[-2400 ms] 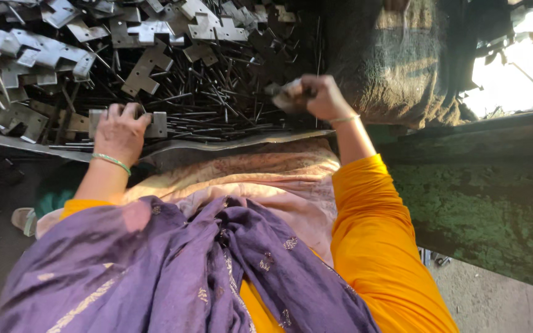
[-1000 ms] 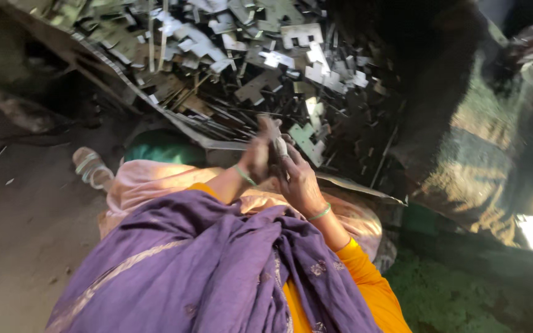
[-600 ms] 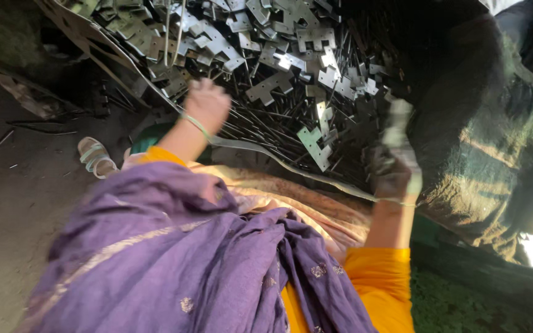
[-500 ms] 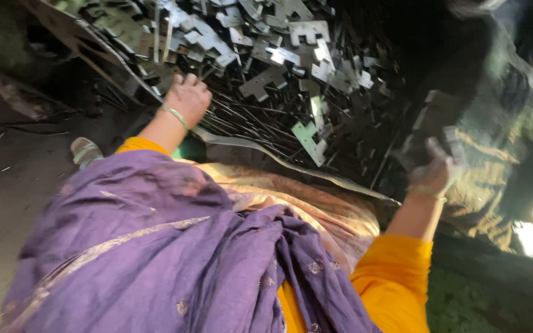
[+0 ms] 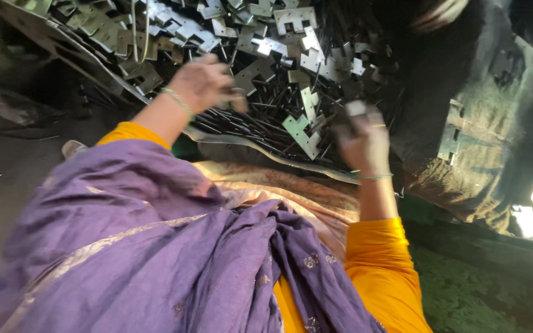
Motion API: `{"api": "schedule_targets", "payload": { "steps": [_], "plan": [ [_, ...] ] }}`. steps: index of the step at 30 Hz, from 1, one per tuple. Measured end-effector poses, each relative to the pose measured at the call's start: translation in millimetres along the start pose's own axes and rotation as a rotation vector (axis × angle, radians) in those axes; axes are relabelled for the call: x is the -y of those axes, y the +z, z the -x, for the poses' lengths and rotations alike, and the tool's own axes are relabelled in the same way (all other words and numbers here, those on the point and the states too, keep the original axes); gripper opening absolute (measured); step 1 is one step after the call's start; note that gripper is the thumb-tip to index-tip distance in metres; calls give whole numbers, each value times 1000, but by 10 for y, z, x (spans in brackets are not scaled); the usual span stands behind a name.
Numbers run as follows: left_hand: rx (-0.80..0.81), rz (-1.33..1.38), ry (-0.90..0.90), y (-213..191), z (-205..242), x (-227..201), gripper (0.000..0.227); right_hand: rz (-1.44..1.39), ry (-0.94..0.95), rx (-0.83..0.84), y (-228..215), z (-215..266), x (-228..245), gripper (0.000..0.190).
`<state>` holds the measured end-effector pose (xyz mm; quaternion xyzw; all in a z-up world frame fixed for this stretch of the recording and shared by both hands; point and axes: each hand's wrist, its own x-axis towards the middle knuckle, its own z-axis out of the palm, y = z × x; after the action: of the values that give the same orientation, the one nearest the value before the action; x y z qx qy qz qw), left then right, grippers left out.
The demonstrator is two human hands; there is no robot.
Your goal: The person repeatedly picks up small metal brackets and rods from a large bin, separates them by type, and places them back into the bin. The task involves continuous hand sorting of mixed metal hardware components.
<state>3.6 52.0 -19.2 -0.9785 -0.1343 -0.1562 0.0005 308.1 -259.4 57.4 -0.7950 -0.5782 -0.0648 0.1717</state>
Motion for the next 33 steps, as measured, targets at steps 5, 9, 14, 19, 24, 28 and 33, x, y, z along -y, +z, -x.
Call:
{"api": "schedule_targets", "payload": {
  "steps": [5,9,14,19,24,28,33],
  "plan": [
    [-284,819,-65,-192,-338,-362,16,79,46,280,470,-46,815,54],
    [-298,1715,-160,-539,-194,-448,25,98,3,204,659,66,820,45],
    [-446,2142,-229,-823,1,-439,67,34,20,102,757,284,742,12],
    [-422,2270,-206,-512,-157,-479,65,-830,362,-213,705,310,596,13],
    [-228,935,-455,289,-489,-788,16,-1798,822,-130,542,335,392,15],
    [1,175,-163,763,-468,-935,11,-1961,1010,-37,486,351,294,26],
    [-343,460,-126,874,-485,-957,17,-2029,1084,-91,415,323,366,31]
  ]
}}
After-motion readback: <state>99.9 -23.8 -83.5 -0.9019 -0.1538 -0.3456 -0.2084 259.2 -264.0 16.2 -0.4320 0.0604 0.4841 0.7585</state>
